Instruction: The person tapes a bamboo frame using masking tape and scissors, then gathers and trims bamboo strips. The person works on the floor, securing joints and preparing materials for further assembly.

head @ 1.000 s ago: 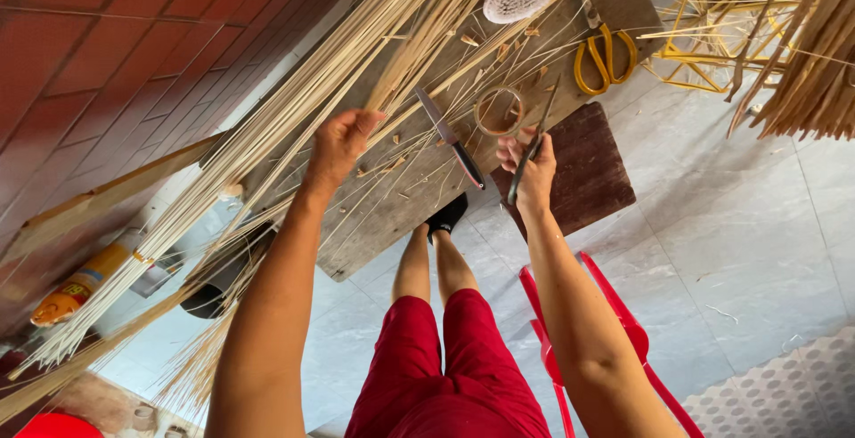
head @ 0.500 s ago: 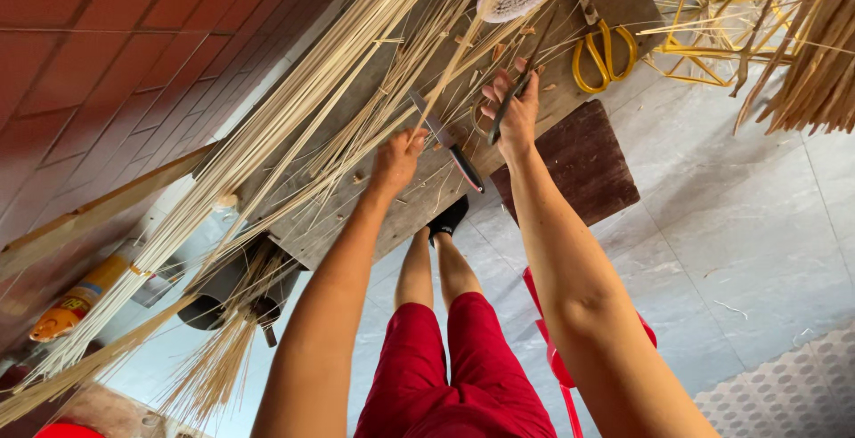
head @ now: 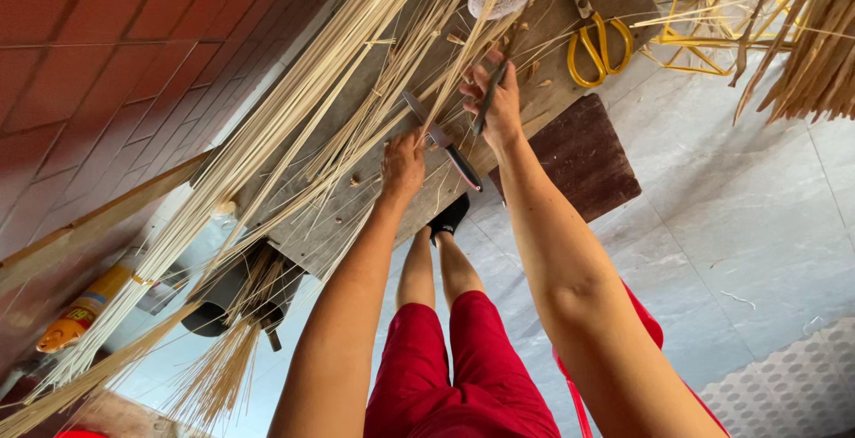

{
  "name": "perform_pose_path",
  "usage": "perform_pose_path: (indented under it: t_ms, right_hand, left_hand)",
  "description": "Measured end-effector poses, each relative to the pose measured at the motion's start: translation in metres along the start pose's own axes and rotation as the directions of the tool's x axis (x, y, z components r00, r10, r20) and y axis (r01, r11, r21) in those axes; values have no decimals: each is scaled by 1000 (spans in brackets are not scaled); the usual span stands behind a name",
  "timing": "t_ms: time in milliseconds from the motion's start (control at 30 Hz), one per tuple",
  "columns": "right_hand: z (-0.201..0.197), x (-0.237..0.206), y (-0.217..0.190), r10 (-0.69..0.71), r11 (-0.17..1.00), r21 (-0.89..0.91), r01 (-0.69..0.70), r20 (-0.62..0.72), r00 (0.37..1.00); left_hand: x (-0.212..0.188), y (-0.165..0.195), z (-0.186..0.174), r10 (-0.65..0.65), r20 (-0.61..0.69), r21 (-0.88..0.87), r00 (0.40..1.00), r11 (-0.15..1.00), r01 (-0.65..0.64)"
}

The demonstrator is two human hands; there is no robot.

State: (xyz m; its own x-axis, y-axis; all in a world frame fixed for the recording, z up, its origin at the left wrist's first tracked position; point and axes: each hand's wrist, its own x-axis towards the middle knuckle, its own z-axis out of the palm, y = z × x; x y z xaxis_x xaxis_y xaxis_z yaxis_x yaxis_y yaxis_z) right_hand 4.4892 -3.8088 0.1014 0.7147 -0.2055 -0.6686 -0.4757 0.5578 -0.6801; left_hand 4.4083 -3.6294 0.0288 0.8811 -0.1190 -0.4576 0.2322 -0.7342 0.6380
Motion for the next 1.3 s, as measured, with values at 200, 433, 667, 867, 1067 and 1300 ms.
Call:
perform_pose_path:
  t_ms: [200, 433, 667, 867, 1067, 1300]
  right_hand:
    - [15, -25, 1, -91, 961, -266, 70, -69, 993]
    - [19, -102, -11, -165, 963, 242, 117, 190, 968]
    - [25, -184, -71, -128, 904, 426, 24, 217, 968]
    - [12, -260, -113, -186, 938, 343, 53, 369, 911]
    - [-68, -323, -107, -232, 970, 125, 211, 190, 954]
    - [-222, -381, -17, -50, 988, 131, 87, -265, 963]
  left_hand:
    - [-16, 16, -25, 105, 7, -92, 994, 990, -103]
    - [-99, 60, -94, 123, 99, -188, 987, 977, -102]
    - [-169, 85, -152, 153, 314, -535, 937, 844, 41]
    - [-262, 125, -193, 206, 412, -711, 888, 682, 172]
    - [-368, 142, -241, -30, 324, -665, 946, 703, 250]
    - [-491, 118, -253, 75, 70, -770, 995, 638, 6]
